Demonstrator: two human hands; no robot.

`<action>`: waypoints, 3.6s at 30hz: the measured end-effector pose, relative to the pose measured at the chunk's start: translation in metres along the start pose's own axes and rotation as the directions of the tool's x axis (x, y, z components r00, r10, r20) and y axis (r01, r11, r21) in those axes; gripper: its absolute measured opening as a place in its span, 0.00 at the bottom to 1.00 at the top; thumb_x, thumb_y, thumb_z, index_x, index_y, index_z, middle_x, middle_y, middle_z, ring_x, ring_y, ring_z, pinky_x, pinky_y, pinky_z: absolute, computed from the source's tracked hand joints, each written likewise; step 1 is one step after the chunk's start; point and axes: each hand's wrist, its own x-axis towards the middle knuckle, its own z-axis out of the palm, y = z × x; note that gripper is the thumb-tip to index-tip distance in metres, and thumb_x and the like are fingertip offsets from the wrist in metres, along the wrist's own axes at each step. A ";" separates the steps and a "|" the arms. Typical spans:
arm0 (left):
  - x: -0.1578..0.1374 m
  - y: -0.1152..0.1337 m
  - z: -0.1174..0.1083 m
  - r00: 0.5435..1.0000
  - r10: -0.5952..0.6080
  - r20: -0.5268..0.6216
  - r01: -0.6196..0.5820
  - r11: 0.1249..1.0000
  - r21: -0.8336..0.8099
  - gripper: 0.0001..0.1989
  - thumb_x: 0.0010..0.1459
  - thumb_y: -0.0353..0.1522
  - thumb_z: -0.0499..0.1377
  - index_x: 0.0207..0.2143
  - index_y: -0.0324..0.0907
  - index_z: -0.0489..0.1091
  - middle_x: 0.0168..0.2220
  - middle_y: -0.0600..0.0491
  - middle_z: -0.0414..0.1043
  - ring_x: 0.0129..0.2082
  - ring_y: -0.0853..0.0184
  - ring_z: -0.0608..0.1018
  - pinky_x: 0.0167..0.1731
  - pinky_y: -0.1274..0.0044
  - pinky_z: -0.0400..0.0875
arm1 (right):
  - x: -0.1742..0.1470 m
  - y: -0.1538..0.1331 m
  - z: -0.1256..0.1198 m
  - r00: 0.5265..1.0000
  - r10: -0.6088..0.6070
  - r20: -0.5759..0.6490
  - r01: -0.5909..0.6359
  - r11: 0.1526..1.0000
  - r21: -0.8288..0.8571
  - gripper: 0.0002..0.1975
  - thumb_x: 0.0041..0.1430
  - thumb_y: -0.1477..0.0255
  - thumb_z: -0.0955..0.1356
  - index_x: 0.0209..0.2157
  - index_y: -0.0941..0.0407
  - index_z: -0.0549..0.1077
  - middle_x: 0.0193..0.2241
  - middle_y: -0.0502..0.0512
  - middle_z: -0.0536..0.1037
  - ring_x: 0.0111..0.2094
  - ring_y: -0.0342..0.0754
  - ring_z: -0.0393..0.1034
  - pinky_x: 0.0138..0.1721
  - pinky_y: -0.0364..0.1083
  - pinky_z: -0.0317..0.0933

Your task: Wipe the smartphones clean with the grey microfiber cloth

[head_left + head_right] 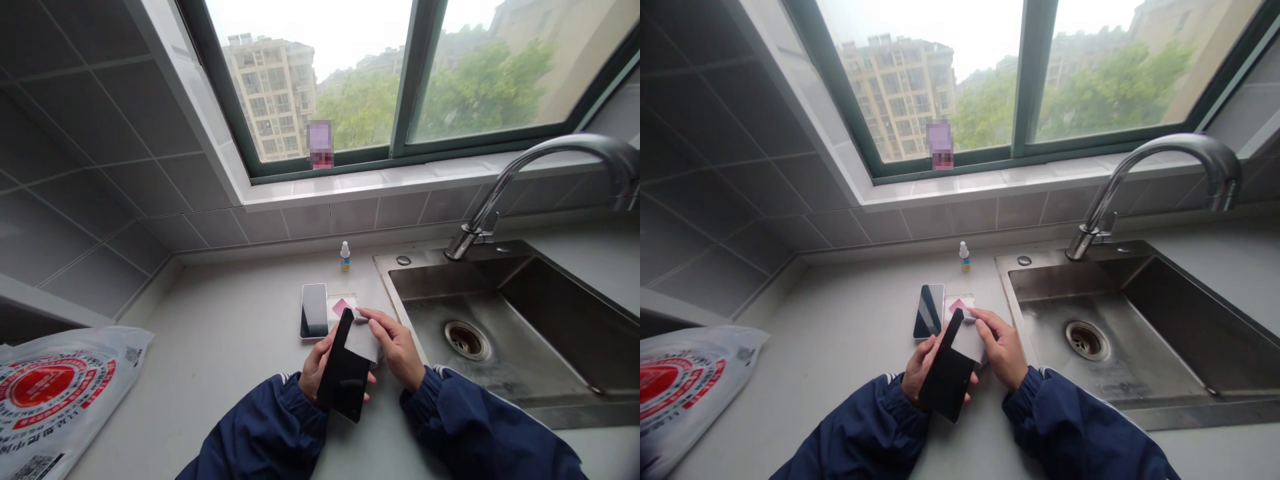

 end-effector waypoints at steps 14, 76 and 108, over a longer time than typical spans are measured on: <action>0.000 -0.003 -0.013 0.998 -0.036 0.043 0.035 0.999 0.029 0.36 0.62 0.50 0.47 0.67 0.44 0.48 0.46 0.38 0.76 0.42 0.43 0.80 0.37 0.59 0.72 | 0.003 0.005 -0.005 0.995 0.057 0.083 -0.068 0.988 0.137 0.18 0.65 0.58 0.64 0.50 0.51 0.77 0.51 0.56 0.78 0.53 0.57 0.71 0.56 0.55 0.63; -0.001 -0.006 0.007 0.998 0.004 -0.056 -0.007 0.999 -0.052 0.33 0.62 0.53 0.42 0.65 0.52 0.52 0.39 0.43 0.78 0.33 0.47 0.81 0.31 0.60 0.71 | -0.001 0.006 -0.002 0.998 0.059 -0.021 -0.059 0.998 0.004 0.16 0.61 0.60 0.69 0.47 0.51 0.79 0.48 0.55 0.79 0.51 0.57 0.73 0.58 0.57 0.62; 0.003 -0.015 -0.005 0.980 -0.172 0.099 0.177 0.983 -0.046 0.41 0.59 0.59 0.45 0.49 0.30 0.72 0.46 0.37 0.75 0.33 0.54 0.82 0.28 0.73 0.74 | 0.004 0.006 -0.001 0.836 0.531 0.138 -0.507 0.651 0.565 0.23 0.49 0.61 0.77 0.45 0.57 0.78 0.38 0.57 0.83 0.35 0.50 0.78 0.37 0.45 0.71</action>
